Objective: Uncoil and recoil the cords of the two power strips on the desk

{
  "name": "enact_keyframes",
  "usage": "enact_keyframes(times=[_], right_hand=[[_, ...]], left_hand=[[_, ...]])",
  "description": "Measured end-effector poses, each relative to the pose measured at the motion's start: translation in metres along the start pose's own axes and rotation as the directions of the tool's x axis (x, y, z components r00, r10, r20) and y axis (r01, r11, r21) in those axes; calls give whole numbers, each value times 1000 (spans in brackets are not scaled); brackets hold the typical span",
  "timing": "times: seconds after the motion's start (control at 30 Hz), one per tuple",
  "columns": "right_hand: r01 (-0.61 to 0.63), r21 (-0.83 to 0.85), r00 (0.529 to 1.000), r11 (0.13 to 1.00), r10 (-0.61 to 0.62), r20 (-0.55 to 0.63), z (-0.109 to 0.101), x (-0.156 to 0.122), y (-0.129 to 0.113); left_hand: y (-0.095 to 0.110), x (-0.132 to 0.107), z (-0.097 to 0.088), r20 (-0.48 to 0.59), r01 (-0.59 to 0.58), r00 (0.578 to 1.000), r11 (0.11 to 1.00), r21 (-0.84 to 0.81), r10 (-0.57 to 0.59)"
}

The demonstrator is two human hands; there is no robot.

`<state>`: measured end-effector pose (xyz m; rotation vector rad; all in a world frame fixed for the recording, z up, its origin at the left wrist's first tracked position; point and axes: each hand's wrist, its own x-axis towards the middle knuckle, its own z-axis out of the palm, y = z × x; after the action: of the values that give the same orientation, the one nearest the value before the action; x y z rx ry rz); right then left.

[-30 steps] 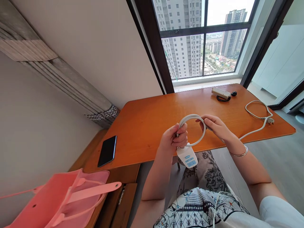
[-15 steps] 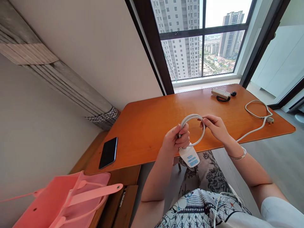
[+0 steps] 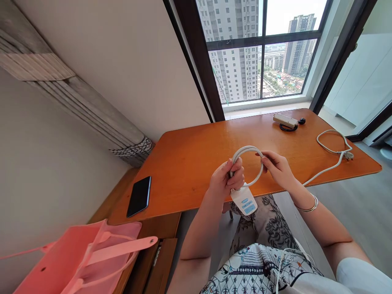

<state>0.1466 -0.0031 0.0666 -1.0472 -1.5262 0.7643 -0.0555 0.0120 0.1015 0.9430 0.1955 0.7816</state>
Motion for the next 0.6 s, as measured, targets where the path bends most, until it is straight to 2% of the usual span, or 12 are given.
enact_keyframes(times=[0.1, 0.23, 0.43, 0.6], right_hand=[[3, -203, 999, 979, 5, 35, -3, -9, 8], [4, -445, 995, 896, 43, 94, -9, -25, 23], [105, -734, 967, 671, 105, 233, -14, -52, 38], [246, -861, 959, 445, 14, 282, -22, -67, 39]], left_hand=[[8, -1, -2, -106, -128, 986, 992, -11, 126], [19, 0, -5, -188, -287, 938, 957, 43, 290], [18, 10, -8, -313, -380, 853, 907, 180, 419], [14, 17, -19, -259, -412, 843, 875, 253, 471]])
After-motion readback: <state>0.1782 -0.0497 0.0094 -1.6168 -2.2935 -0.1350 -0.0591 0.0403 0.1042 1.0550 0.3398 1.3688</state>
